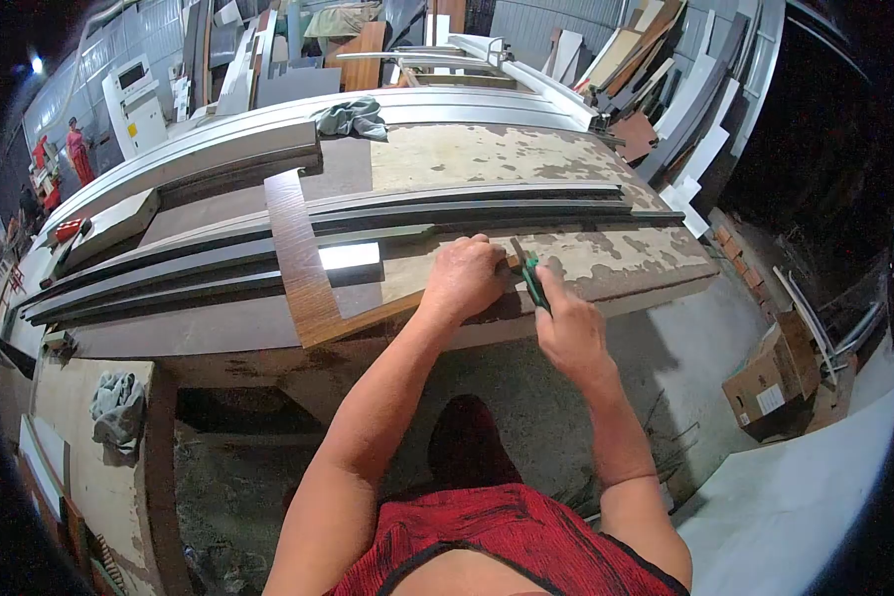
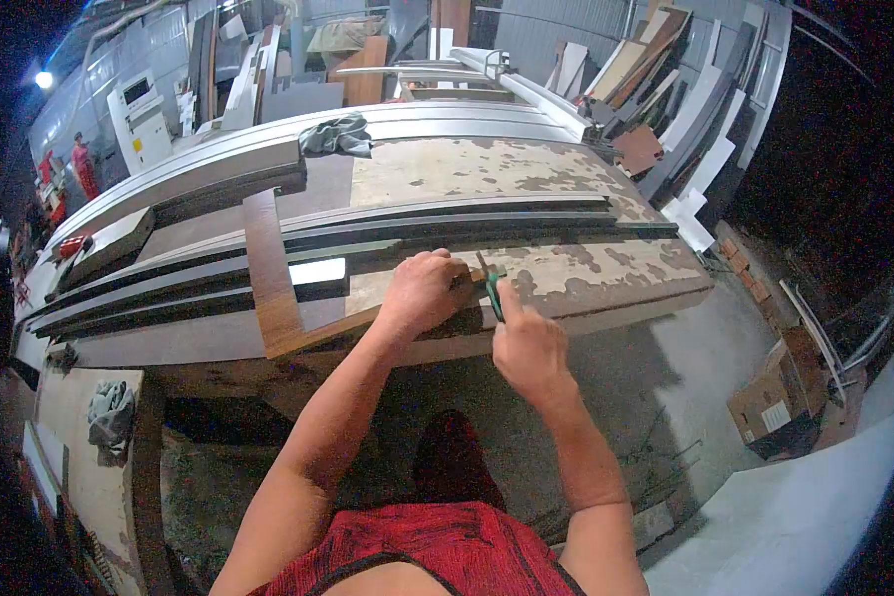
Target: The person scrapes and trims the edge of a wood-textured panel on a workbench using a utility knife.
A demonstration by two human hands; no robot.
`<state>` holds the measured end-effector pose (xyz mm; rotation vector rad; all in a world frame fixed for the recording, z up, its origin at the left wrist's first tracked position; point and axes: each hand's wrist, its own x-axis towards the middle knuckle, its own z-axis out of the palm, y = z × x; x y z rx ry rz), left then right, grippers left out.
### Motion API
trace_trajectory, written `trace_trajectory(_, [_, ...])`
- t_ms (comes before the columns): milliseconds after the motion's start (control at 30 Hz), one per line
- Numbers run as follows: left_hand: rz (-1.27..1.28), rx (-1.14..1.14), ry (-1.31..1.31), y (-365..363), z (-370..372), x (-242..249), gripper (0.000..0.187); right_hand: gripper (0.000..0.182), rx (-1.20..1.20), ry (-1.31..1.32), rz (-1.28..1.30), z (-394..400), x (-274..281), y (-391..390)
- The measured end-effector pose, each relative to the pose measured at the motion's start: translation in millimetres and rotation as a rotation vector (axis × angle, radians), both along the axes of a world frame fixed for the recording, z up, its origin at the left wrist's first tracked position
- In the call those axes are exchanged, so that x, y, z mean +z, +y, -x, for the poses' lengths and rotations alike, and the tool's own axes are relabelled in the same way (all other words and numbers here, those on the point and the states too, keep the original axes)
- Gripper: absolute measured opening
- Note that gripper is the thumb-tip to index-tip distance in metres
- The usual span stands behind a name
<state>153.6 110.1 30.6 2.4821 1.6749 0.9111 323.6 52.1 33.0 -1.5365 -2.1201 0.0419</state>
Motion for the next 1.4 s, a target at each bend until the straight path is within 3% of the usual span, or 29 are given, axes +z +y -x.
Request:
trace_trajectory(200, [-0.059,-0.022,-0.040,-0.5,0.2,0.1,0.019,0.053,-0.001,-0.014,0.007,-12.0,-5.5,-22.4])
trace_trajectory(433, [-0.091,-0.044,-0.051,-1.0,1.0,-1.2,0.021,0.054,-0.012,-0.022,0.046,1.9,3.3,9.0])
trace_trajectory(533, [-0.085,-0.026,-0.032,0.1,0.6,-2.0,0.020,0.054,0.052,-0.027,-0.102,-4.1,-8.6,-1.6])
trace_trajectory(633, [-0.014,-0.007,-0.009,0.8,0.6,-1.2,0.022,0.053,-0.015,0.017,0.020,-9.1,-6.4,-22.5])
trace_trajectory(733, [0.011,-0.005,-0.014,0.9,-0.2,0.5,0.021,0.052,0.026,-0.030,-0.088,-13.5,-10.3,-19.3])
trace_trajectory(933, [-0.055,-0.012,-0.024,-0.6,-0.8,0.2,0.018,0.053,0.019,-0.076,-0.038,1.0,1.5,14.4])
trace_trajectory(1233, [-0.066,-0.023,-0.049,-1.2,0.0,0.8,0.019,0.052,0.035,-0.061,-0.073,-12.9,-7.5,-23.4])
trace_trajectory(1400, [-0.060,-0.025,-0.045,-0.4,-0.1,-0.8,0.020,0.053,0.023,-0.088,-0.069,-2.7,-3.6,2.6])
